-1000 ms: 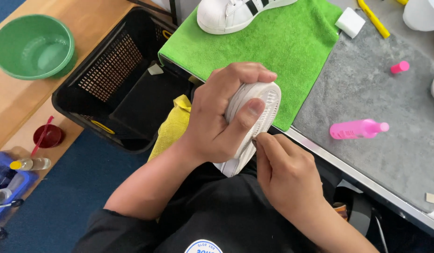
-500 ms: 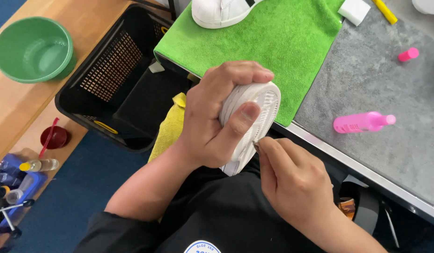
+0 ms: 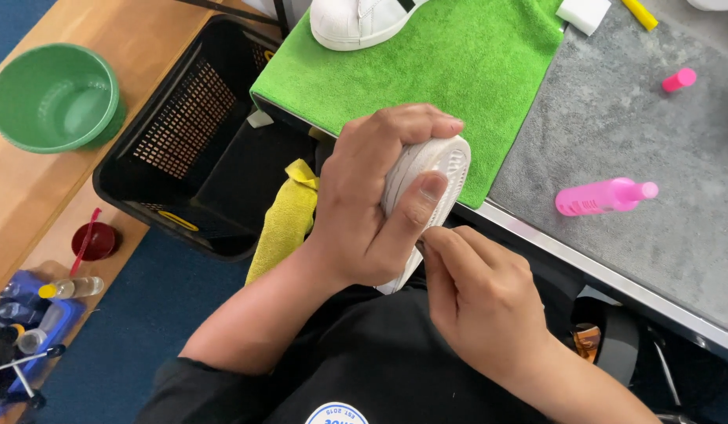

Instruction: The person cleans the sole of a white sneaker using a cotton swab and a pink liquid cleaning solution. They repeatedly rub the swab into the tread pattern, occasionally reapplying the solution, and rotate the shoe to access different areas of the sole.

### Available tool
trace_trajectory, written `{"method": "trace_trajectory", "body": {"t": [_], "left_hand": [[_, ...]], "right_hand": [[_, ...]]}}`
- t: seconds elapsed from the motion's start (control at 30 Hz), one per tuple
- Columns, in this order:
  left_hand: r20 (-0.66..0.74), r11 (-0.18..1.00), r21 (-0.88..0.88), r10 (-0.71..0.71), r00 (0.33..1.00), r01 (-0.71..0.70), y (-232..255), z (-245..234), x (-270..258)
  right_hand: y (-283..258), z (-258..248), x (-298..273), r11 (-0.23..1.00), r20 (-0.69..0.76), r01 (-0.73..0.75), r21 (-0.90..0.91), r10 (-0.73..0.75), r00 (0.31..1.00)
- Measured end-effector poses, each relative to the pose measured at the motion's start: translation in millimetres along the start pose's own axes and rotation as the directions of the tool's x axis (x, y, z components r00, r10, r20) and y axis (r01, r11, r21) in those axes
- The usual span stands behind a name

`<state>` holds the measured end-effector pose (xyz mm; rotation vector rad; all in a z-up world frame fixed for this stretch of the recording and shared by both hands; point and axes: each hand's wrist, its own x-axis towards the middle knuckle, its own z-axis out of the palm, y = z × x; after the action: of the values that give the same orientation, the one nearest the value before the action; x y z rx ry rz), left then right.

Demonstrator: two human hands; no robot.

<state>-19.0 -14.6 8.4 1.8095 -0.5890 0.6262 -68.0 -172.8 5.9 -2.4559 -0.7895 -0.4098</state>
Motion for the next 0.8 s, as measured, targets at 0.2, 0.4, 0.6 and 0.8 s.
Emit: {"method": "trace_trajectory", "body": {"t": [0.2, 0.4, 0.6, 0.8], "left_hand": [[-0.008, 0.999, -0.049, -0.008, 1.000, 0.008, -4.0, -8.8, 4.4], [-0.002, 0.967, -0.251, -0.037, 0.999, 0.035, -12.0, -15.4, 5.4], [-0.008, 0.964, -0.262, -0.040, 0.999, 0.036, -9.3, -12.4, 4.8], [-0.017, 0.995, -0.085, -0.055, 0.998, 0.054, 1.3, -6.1, 4.5]], "right_hand": [[-3.8, -6.1, 7.4, 0.990, 0.000, 0.001, 0.143, -0.001, 1.000], [7.1, -8.5, 6.9, 0.987, -0.035, -0.036, 0.158, 0.042, 0.999], [7.2, -1.3, 6.8, 0.997, -0.006, 0.025, 0.067, -0.025, 1.000], [2.8, -1.6, 8.6, 0.992, 0.069, 0.058, -0.113, -0.051, 0.996]]}}
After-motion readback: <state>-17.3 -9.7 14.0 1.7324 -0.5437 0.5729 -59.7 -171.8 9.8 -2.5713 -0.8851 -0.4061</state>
